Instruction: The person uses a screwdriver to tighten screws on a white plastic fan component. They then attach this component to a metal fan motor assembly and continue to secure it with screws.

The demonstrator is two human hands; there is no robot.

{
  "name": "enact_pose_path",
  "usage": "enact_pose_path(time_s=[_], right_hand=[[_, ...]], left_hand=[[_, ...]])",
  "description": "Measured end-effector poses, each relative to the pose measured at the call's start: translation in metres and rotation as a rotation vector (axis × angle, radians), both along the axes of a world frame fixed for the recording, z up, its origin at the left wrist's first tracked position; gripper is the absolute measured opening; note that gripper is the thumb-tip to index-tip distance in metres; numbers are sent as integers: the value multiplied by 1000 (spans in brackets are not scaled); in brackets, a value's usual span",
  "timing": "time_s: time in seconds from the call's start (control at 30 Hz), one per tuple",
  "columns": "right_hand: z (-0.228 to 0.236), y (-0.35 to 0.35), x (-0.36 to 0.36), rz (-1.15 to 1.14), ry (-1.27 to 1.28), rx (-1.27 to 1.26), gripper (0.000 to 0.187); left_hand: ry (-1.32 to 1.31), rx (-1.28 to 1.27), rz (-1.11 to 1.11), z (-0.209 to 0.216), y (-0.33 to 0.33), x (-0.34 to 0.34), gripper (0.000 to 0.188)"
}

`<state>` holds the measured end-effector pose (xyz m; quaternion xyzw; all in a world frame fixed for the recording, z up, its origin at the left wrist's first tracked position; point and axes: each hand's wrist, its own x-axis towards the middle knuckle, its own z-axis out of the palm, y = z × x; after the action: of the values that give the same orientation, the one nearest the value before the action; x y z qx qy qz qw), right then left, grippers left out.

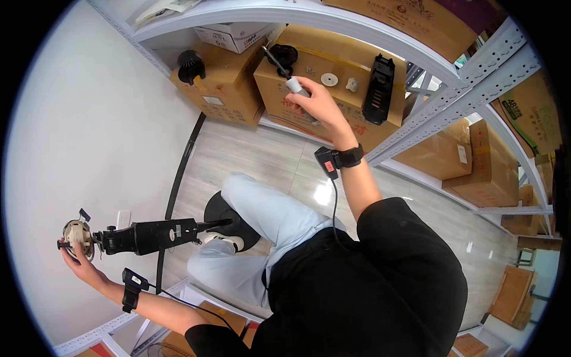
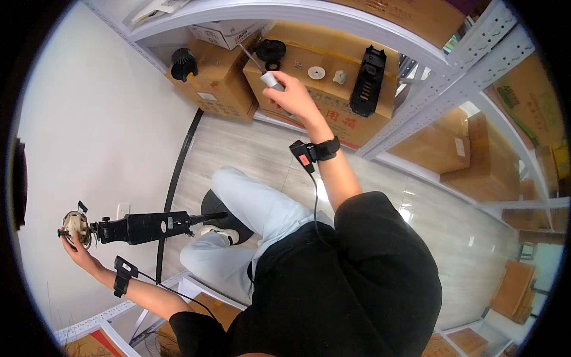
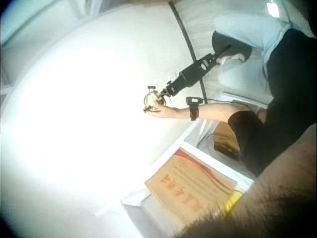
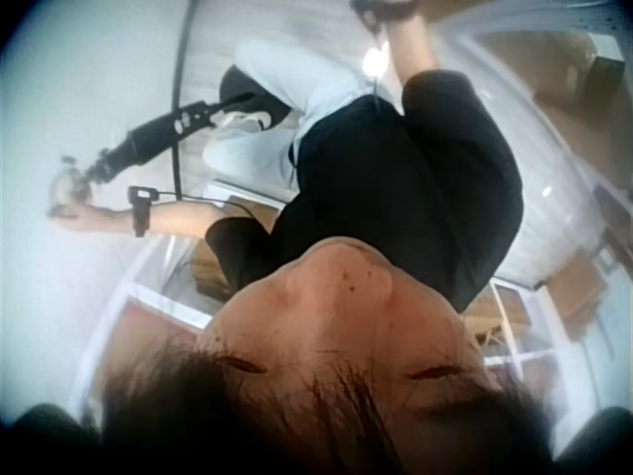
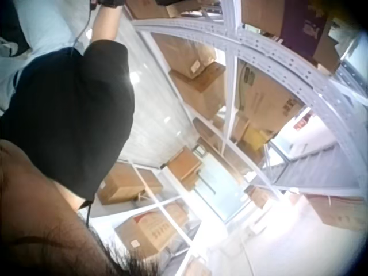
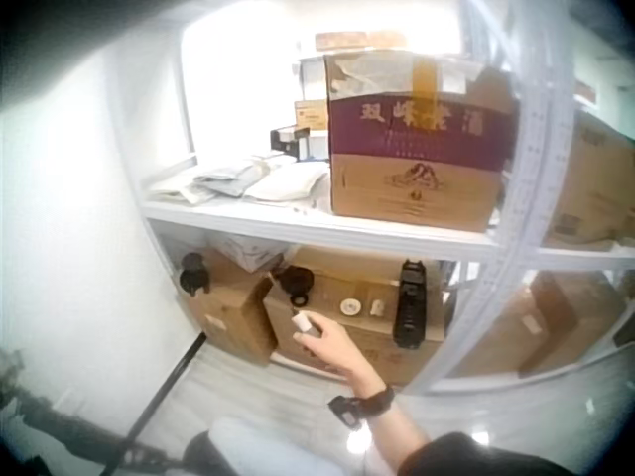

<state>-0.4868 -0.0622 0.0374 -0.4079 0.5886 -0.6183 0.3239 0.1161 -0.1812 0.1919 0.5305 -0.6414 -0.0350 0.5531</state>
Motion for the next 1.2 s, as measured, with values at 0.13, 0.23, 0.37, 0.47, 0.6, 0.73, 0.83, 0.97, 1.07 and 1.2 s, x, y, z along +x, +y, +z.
enact_pose_path(time_s=[0.13, 0.23, 0.37, 0.47, 0.6, 0.73, 0.83, 0.97, 1.07, 1.2], right_hand=[[-17, 8, -17, 17, 56, 74, 38], [-29, 7, -24, 64, 140, 137, 36], [-23, -12, -49, 117, 333, 188, 42], [-20, -31, -66, 109, 438, 170, 46], [-9, -51, -52, 139, 375, 224, 43], [-30, -101, -24, 178, 313, 307, 42], [-75, -162, -23, 121, 212, 309, 36], [-97, -239, -28, 138, 488, 477, 26], [-111, -270, -32, 119, 539, 508, 28], [-113, -295, -12, 82, 567, 558, 28]], left_hand=[[-37, -22, 44, -1, 1, -3, 56], [-10, -15, 43, -2, 1, -5, 56], [-79, -4, 59, -1, -4, 5, 57], [-122, -35, 54, -1, -3, 3, 56], [-83, -68, 60, -5, -4, -1, 54], [-31, -84, 40, -8, -4, 3, 52], [-5, -83, 28, -7, -1, -9, 52], [58, -90, -75, -1, 4, -10, 51], [128, -70, -116, -7, 5, -13, 56], [182, -75, -112, -8, 12, -10, 64]])
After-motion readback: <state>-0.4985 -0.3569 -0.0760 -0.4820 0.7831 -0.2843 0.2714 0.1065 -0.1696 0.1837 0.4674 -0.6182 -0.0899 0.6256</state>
